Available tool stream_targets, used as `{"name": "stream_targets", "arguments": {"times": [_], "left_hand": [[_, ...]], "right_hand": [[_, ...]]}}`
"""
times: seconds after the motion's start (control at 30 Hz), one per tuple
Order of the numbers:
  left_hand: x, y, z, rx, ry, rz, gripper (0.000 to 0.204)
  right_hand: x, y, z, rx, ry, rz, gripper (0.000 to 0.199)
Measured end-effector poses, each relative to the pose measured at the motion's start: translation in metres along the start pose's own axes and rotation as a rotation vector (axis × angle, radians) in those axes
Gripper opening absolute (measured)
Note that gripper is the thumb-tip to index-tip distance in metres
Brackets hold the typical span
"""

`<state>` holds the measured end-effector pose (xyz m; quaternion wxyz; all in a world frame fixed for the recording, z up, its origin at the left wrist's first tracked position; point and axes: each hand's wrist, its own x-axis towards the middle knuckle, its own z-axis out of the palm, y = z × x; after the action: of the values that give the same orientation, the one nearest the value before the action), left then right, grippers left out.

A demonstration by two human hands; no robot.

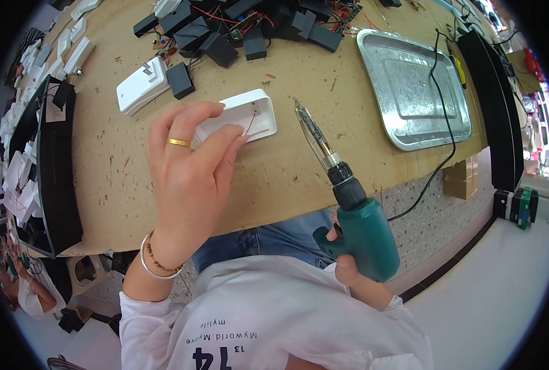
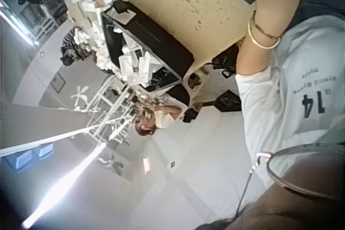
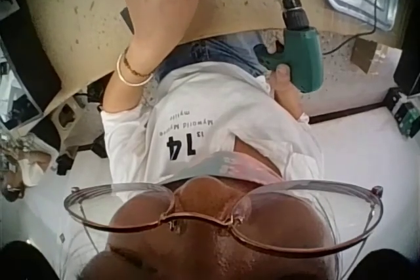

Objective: Soldering wires to electronic components within plastic housings at a production workstation.

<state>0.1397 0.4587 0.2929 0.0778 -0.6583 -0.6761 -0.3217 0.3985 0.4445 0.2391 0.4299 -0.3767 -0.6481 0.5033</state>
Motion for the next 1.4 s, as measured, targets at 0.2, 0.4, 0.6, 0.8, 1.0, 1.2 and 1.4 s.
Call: {"name": "stream_targets", "arguments": {"times": [0.2,0.4,0.6,0.8,1.0,1.2,1.4], "left_hand": [[0.000,0.004,-0.003,0.074,-0.121,-0.100,0.016],[-0.002,0.002,0.003,0.071,-0.100,-0.062,0.015],[-0.001,0.002,0.002,0.039,-0.120,-0.089,0.014],[-0.001,0.006,-0.003,0.102,-0.210,-0.114,0.015],[-0.003,0.004,0.000,0.006,-0.210,-0.205,0.017],[-0.003,-0.003,-0.001,-0.212,-0.180,-0.321,0.014],[-0.001,-0.001,0.004,-0.096,-0.202,-0.188,0.023]], "right_hand": [[-0.003,-0.001,-0.002,0.009,0.024,0.058,0.071],[-0.006,-0.001,-0.002,-0.024,0.008,0.074,0.073],[-0.010,0.003,-0.007,-0.041,-0.003,0.100,0.077],[-0.012,0.006,-0.010,-0.059,-0.024,0.105,0.080],[-0.011,0.004,-0.009,-0.043,-0.022,0.099,0.079],[-0.012,0.004,-0.010,-0.011,-0.018,0.129,0.080],[-0.016,0.004,-0.011,0.008,-0.021,0.224,0.085]]}}
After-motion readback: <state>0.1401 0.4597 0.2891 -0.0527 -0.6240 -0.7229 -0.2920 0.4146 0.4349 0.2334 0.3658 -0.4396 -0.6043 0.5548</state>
